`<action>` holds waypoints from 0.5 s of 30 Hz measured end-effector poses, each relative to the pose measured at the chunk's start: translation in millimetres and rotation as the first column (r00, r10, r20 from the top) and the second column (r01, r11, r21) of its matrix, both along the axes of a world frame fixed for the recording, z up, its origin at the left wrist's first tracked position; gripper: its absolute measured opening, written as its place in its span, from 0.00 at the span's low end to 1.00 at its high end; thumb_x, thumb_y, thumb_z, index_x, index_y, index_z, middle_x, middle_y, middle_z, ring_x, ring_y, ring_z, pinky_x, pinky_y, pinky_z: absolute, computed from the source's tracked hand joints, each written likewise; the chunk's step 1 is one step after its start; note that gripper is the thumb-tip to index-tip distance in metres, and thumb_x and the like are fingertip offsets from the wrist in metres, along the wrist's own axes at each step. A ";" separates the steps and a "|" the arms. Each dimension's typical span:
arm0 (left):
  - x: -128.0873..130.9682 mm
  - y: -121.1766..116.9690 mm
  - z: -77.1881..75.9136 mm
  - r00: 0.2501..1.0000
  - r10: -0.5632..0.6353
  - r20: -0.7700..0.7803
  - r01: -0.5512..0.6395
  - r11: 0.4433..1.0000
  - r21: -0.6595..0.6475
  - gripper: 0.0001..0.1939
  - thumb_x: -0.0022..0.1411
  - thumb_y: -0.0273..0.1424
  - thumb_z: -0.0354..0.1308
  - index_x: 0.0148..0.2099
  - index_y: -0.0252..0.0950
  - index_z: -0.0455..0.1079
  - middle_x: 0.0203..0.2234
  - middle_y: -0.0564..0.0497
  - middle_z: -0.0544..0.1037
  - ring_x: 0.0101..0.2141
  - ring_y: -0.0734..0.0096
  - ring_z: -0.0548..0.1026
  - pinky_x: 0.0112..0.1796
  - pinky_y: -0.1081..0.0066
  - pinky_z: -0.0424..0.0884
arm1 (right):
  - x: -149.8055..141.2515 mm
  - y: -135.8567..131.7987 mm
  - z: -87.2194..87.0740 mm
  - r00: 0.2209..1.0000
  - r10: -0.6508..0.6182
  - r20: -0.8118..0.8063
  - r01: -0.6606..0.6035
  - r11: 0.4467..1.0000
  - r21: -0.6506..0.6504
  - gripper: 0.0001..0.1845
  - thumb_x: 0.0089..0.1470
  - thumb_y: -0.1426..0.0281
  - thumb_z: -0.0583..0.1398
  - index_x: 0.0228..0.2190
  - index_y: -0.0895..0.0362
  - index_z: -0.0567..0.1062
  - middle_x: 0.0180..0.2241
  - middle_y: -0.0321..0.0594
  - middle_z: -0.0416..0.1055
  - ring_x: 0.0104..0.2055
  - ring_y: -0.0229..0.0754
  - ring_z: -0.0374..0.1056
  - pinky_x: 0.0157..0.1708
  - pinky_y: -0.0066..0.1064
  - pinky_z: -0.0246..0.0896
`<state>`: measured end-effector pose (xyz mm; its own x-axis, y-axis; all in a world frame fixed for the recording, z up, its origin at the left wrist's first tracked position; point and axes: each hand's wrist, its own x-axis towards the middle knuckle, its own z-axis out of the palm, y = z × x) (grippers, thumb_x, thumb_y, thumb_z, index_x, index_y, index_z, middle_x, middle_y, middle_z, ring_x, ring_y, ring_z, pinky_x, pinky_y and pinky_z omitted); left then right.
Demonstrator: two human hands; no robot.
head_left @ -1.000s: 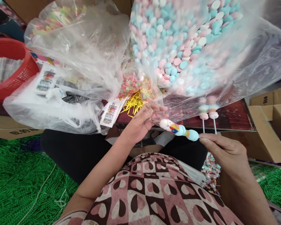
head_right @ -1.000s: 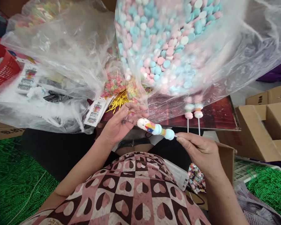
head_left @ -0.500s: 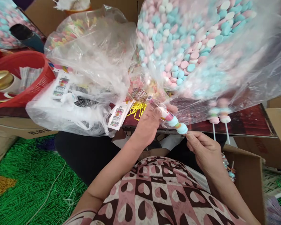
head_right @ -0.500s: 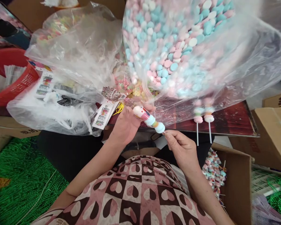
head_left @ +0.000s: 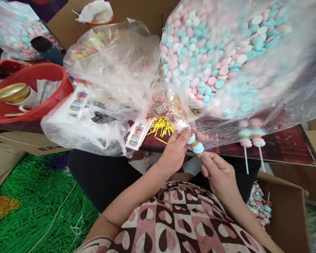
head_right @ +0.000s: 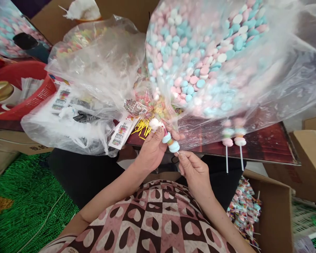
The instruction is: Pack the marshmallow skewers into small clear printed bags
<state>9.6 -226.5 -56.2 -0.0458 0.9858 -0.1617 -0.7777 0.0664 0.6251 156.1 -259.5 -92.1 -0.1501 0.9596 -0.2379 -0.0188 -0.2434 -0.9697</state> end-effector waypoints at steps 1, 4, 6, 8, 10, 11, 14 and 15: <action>-3.1 -0.7 -0.2 1.000 -0.013 -0.004 0.013 1.000 0.007 0.20 0.51 0.46 0.70 0.35 0.37 0.69 0.24 0.54 0.75 0.32 0.68 0.78 0.35 0.69 0.72 | 0.0 0.9 0.0 1.000 0.008 -0.015 -0.008 1.000 -0.019 0.13 0.57 0.58 0.64 0.37 0.54 0.79 0.17 0.30 0.61 0.20 0.33 0.52 0.20 0.27 0.45; -15.4 -2.3 1.5 0.998 -0.059 -0.028 0.061 0.997 0.042 0.19 0.53 0.47 0.68 0.36 0.38 0.70 0.28 0.52 0.77 0.34 0.67 0.78 0.37 0.65 0.72 | 0.7 3.4 -0.8 0.999 0.024 -0.027 -0.024 0.999 -0.032 0.15 0.55 0.56 0.65 0.34 0.55 0.79 0.16 0.29 0.60 0.19 0.33 0.51 0.20 0.27 0.44; -22.7 -2.2 3.9 0.997 -0.069 -0.031 0.070 0.995 0.065 0.21 0.53 0.50 0.67 0.37 0.39 0.70 0.31 0.51 0.78 0.36 0.64 0.79 0.38 0.62 0.73 | 0.7 4.6 -1.8 0.999 0.037 -0.020 -0.037 0.999 -0.023 0.15 0.54 0.55 0.65 0.34 0.55 0.80 0.16 0.29 0.60 0.19 0.33 0.51 0.20 0.27 0.45; -26.6 -0.6 6.2 0.999 -0.027 -0.032 0.029 0.997 0.065 0.22 0.51 0.52 0.67 0.36 0.40 0.70 0.31 0.50 0.78 0.36 0.62 0.79 0.37 0.62 0.73 | -0.1 5.3 -2.4 0.999 0.054 -0.005 -0.054 0.998 -0.018 0.15 0.54 0.56 0.65 0.33 0.55 0.80 0.17 0.30 0.60 0.19 0.33 0.52 0.20 0.27 0.46; -26.1 1.7 7.9 0.998 0.043 -0.046 -0.041 0.998 0.044 0.21 0.52 0.51 0.67 0.35 0.39 0.70 0.29 0.51 0.78 0.36 0.62 0.79 0.36 0.63 0.73 | -1.5 5.7 -2.1 0.998 0.068 0.011 -0.068 0.998 -0.005 0.15 0.54 0.56 0.65 0.34 0.55 0.80 0.17 0.30 0.60 0.19 0.33 0.52 0.19 0.26 0.46; -24.6 2.8 8.3 0.996 0.073 -0.050 -0.071 0.997 0.031 0.20 0.53 0.50 0.66 0.35 0.39 0.70 0.28 0.51 0.77 0.36 0.62 0.79 0.35 0.64 0.73 | -2.2 5.6 -1.7 0.997 0.069 0.020 -0.070 0.998 0.007 0.15 0.53 0.56 0.65 0.34 0.55 0.80 0.18 0.30 0.60 0.19 0.33 0.52 0.19 0.26 0.46; -17.5 4.4 7.1 0.994 0.105 -0.034 -0.104 0.994 0.013 0.18 0.56 0.48 0.65 0.33 0.38 0.69 0.26 0.52 0.76 0.34 0.64 0.79 0.35 0.66 0.74 | -4.1 4.5 0.2 0.998 0.035 0.060 -0.038 0.998 0.047 0.15 0.52 0.56 0.66 0.35 0.55 0.80 0.19 0.30 0.61 0.20 0.32 0.52 0.18 0.26 0.44; -15.2 4.3 5.9 0.995 0.097 -0.028 -0.097 0.995 0.016 0.18 0.56 0.47 0.65 0.33 0.37 0.69 0.25 0.53 0.76 0.34 0.65 0.79 0.35 0.67 0.74 | -4.5 3.8 1.0 0.997 0.024 0.075 -0.028 0.998 0.049 0.15 0.52 0.56 0.66 0.35 0.54 0.80 0.18 0.30 0.61 0.20 0.32 0.52 0.18 0.26 0.44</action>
